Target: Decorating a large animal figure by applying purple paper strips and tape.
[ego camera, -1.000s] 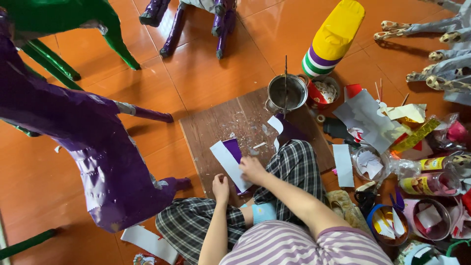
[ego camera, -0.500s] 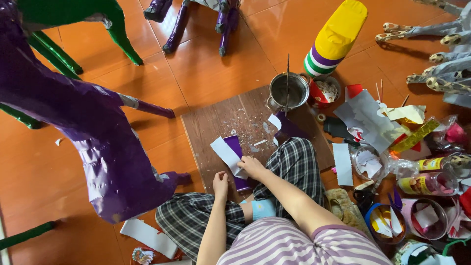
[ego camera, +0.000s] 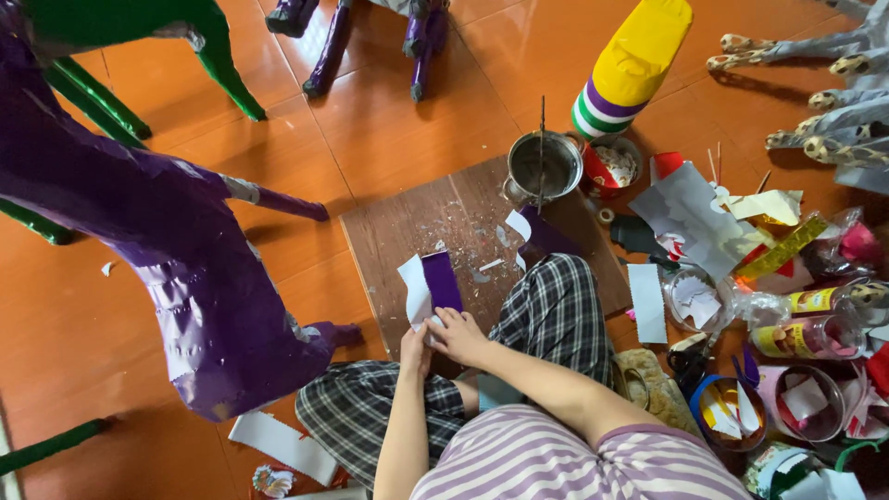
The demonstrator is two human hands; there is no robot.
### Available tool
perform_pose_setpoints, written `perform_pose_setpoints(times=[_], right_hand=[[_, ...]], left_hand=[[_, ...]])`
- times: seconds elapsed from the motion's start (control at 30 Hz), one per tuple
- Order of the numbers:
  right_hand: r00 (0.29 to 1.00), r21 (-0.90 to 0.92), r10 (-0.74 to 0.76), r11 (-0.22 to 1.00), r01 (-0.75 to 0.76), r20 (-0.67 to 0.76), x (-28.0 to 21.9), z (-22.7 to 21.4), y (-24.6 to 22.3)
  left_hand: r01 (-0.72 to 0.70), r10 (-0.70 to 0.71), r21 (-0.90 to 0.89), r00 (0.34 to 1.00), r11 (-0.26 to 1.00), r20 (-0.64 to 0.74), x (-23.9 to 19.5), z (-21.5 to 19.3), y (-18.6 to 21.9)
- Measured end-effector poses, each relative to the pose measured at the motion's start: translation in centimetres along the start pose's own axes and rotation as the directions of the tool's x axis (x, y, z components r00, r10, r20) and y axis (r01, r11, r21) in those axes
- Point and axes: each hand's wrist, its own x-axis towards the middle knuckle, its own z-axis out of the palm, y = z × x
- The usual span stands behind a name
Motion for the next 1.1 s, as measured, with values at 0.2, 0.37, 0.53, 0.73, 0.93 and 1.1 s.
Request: perform_pose_setpoints(times=[0.2,0.37,0.53,0.73,0.93,1.1], right_hand=[[0.986,-0.056,-0.095,0.993,0.104,0.138,0.9,-7.5,2.6],[0.962,-0.204,0.271,0.944,-0.26,0.026,6.1,-10.1,17.4],[0.737,-0.319,0.654,0.671,-0.67,-0.172,8.4,-11.5,29.6],[0.715,-0.135,0.698,0.707,-0.694,-0.023,6.8,-12.9,30.7],[0.738,-0.112,0.66,0.73,-0.674,-0.139,2.8,-16.8,24.2],[0.589,0.829,0.796,0.419,-0.37,-0.139,-0.1,-14.1,22.4]], left_hand=[[0.025,-0.022,0.06,0.999,0.998,-0.049,1.3,-0.4,-1.5],[-0.007,0.013,0.089,0.998,0.996,-0.063,1.9,-1.3,-0.6],[0.032,-0.023,0.142,0.998,0.989,-0.06,-1.7,1.2,1.6],[0.089,-0.076,0.223,0.995,0.971,-0.065,1.0,-1.8,-0.7],[0.135,-0.11,0.155,0.982,0.979,-0.157,-1.0,0.2,1.0],[-0.121,0.105,0.34,0.992,0.933,0.065,0.7,1.1,4.6]])
